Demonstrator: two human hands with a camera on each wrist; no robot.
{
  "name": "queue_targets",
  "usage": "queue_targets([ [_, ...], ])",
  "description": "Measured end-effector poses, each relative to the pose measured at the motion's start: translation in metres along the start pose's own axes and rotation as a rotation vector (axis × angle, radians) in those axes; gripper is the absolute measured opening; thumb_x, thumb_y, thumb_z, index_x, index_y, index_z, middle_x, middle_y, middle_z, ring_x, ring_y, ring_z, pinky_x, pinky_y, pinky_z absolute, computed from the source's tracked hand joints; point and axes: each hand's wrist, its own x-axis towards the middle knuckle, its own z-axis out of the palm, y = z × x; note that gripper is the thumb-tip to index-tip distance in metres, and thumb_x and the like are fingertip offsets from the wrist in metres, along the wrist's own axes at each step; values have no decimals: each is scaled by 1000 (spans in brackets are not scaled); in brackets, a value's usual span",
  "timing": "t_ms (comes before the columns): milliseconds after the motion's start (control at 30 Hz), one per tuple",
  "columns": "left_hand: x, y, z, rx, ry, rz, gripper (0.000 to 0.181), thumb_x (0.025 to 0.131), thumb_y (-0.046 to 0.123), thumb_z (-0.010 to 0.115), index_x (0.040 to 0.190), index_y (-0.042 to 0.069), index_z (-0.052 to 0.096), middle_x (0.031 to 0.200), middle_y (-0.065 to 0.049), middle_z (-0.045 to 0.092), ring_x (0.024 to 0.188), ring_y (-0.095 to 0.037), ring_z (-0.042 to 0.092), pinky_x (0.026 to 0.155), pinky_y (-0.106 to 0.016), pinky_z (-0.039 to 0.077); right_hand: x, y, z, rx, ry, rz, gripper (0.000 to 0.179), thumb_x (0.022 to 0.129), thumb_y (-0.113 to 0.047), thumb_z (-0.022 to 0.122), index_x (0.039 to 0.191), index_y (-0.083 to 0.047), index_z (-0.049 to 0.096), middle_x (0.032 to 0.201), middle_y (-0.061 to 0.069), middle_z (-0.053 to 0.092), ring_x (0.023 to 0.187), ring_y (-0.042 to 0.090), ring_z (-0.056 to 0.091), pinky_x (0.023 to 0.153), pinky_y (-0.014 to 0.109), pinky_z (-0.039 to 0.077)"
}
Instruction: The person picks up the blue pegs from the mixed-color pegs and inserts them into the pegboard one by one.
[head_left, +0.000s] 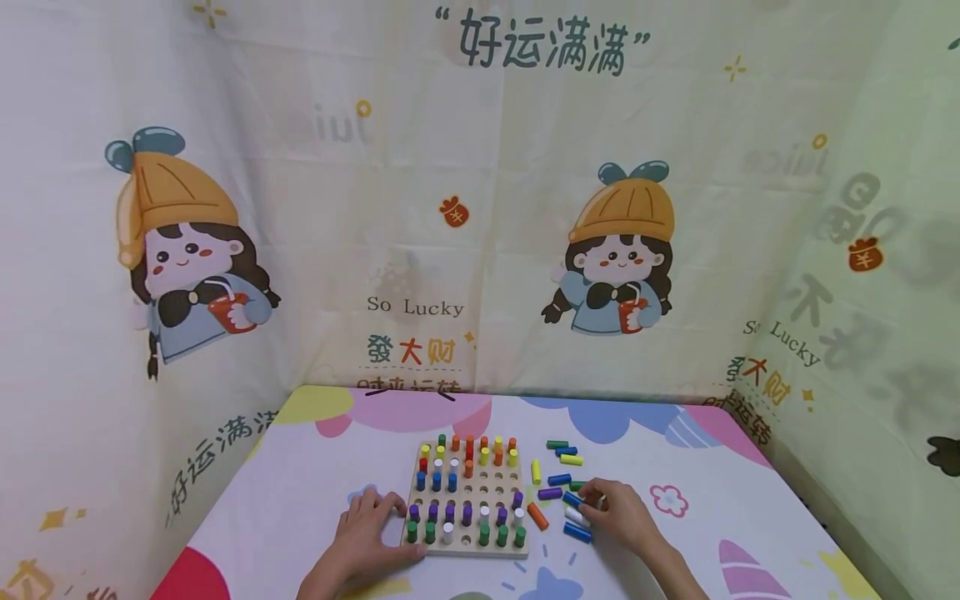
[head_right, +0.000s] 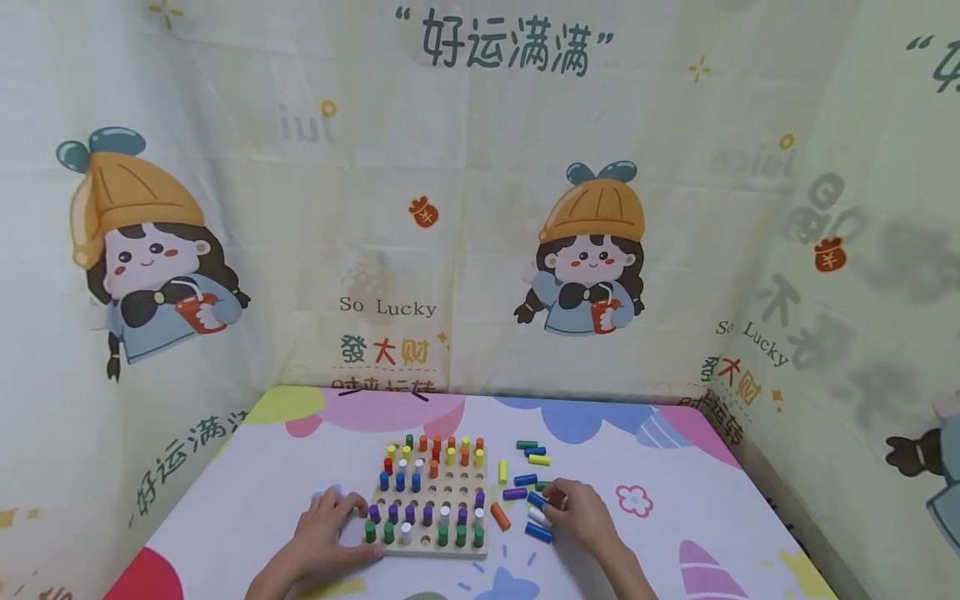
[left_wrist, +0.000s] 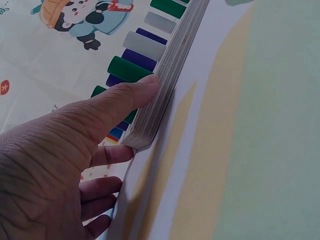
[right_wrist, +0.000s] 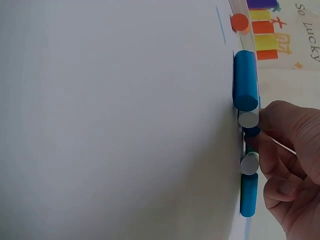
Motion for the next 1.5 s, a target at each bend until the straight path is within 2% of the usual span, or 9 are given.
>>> queue_targets([
  [200,0,0,0,1,2,4,60,68,62,86,107,23,61,105,-7,42,105,-31,38,89,-54,36,-2,1,5,5,44,64,13,85,-14,83,93,-11,73,78,-8,64,66,6,49,61,24,42],
  [467,2,-3,2,8,7,5,61,68,62,87,107,23,61,104,-7,42,105,-31,38,89,-54,36,-7,-5,6,105,129,116,13,84,-8,82,93,-8,73,79,-5,68,70,9,60,65,24,49],
  [733,3,-4,4,8,6,3,60,68,62,86,107,24,61,105,-7,41,105,-31,38,88,-53,36,-10,-11,10,183,155,147,15,82,-5,82,93,-6,72,81,-2,69,72,11,65,67,23,53],
  [1000,3,-4,4,6,5,3,60,68,62,87,107,24,61,104,-7,41,105,-31,38,89,-53,36,-9,-16,14,222,143,170,16,81,-4,83,92,-6,71,85,0,68,78,13,67,71,26,56],
  [1133,4,-4,4,7,-1,-3,60,68,61,87,108,23,61,105,-8,41,105,-31,38,90,-54,36,-8,-19,16,239,147,170,15,82,-2,81,92,-7,71,85,1,68,78,12,67,71,25,56],
  [1300,6,-5,5,12,5,-4,60,68,61,87,107,24,61,105,-8,42,106,-32,38,91,-55,36,-6,-25,19,287,163,121,15,82,0,81,91,-5,70,85,2,68,76,12,67,71,24,56],
  [1500,6,-6,7,14,4,-4,61,67,62,87,107,24,61,105,-8,41,106,-32,38,90,-54,36,-5,-33,23,320,141,101,15,84,-1,81,94,-5,70,87,2,69,77,11,66,71,23,57],
])
